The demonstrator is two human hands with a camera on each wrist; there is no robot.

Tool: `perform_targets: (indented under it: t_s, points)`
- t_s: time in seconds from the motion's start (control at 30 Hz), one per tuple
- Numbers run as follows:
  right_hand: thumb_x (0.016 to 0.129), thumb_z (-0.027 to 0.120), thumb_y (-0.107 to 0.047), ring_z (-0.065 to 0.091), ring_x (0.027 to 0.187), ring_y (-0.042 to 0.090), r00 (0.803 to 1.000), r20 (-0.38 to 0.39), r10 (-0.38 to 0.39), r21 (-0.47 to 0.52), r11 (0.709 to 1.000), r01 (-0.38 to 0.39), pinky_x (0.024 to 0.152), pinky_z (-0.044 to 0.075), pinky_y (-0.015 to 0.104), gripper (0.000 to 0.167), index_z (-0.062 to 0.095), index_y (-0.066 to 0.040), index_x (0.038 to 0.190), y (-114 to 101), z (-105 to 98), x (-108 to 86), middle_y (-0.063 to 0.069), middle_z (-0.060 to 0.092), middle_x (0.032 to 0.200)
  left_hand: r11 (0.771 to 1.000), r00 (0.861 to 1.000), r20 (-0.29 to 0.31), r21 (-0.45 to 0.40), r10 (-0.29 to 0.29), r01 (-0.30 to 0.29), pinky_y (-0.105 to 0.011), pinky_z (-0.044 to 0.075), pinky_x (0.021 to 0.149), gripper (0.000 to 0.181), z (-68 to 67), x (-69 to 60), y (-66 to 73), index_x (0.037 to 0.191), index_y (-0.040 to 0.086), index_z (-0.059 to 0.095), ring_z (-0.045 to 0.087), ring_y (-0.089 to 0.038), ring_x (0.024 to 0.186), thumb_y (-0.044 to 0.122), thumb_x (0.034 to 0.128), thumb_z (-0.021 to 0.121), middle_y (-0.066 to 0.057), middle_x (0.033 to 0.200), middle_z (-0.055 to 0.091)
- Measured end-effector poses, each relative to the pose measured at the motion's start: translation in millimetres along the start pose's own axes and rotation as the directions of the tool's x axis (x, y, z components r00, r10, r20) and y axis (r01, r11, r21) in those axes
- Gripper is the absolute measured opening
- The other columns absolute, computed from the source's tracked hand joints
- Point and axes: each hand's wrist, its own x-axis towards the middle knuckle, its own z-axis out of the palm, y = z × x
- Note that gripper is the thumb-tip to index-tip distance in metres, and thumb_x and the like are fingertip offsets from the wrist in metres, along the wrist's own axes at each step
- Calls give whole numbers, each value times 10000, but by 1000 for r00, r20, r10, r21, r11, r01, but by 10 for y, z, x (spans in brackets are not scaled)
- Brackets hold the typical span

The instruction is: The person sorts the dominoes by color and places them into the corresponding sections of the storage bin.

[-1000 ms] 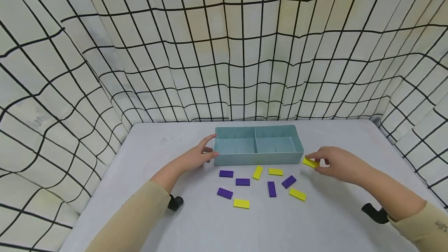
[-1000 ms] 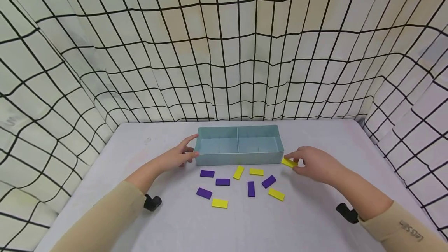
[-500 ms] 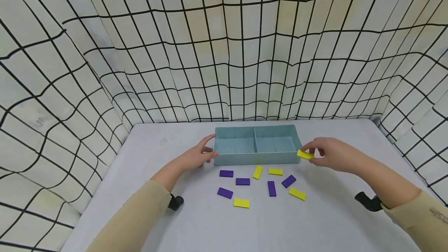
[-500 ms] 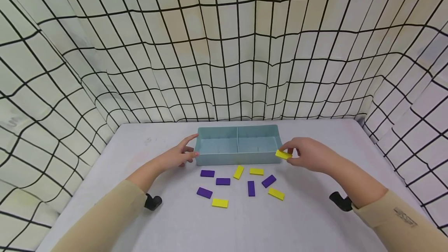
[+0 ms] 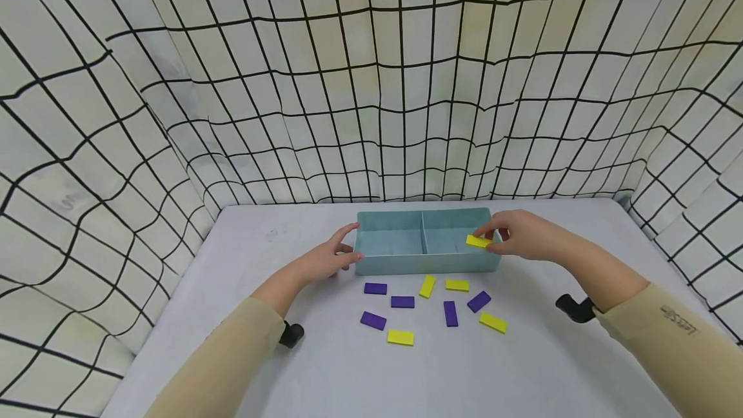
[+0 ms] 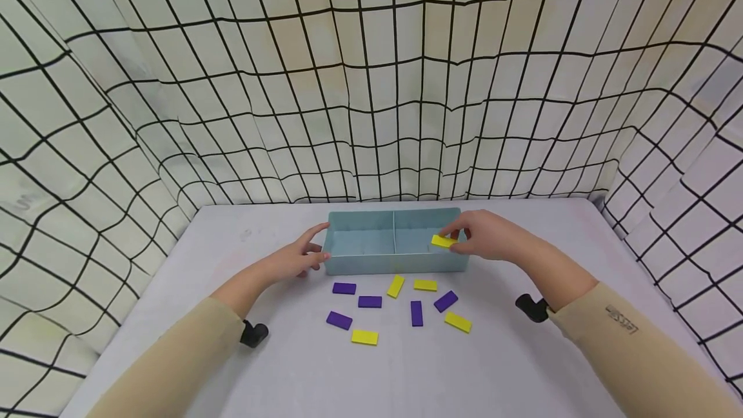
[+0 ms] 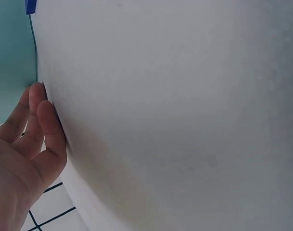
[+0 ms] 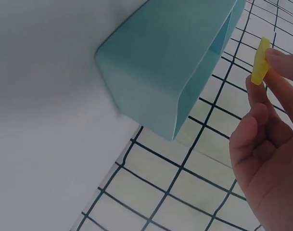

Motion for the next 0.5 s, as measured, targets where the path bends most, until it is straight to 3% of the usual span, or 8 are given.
perform_targets:
  t_s: [0.3,0.5]
  points:
    - [894,741,-178,522,756,165,993,45,-107,23,994,106,624,460,298,282,740,-228,1171,-199,138,419,-69,644,956,1000,1000,-6,-7,-4,4,-420,498,849,758,-9,-1,-38,1563,417,97,615,-232,1036,454,981,580,-141,1424,518]
    - [902,737,-210,529,778,159,988,83,-129,2,992,129,635,467,298,278,736,-258,1176,-412,219,684,-98,642,954,1000,1000,2,-27,5,-5,-411,496,831,752,-12,-1,-23,1560,423,104,612,-233,1031,442,981,584,-134,1418,522]
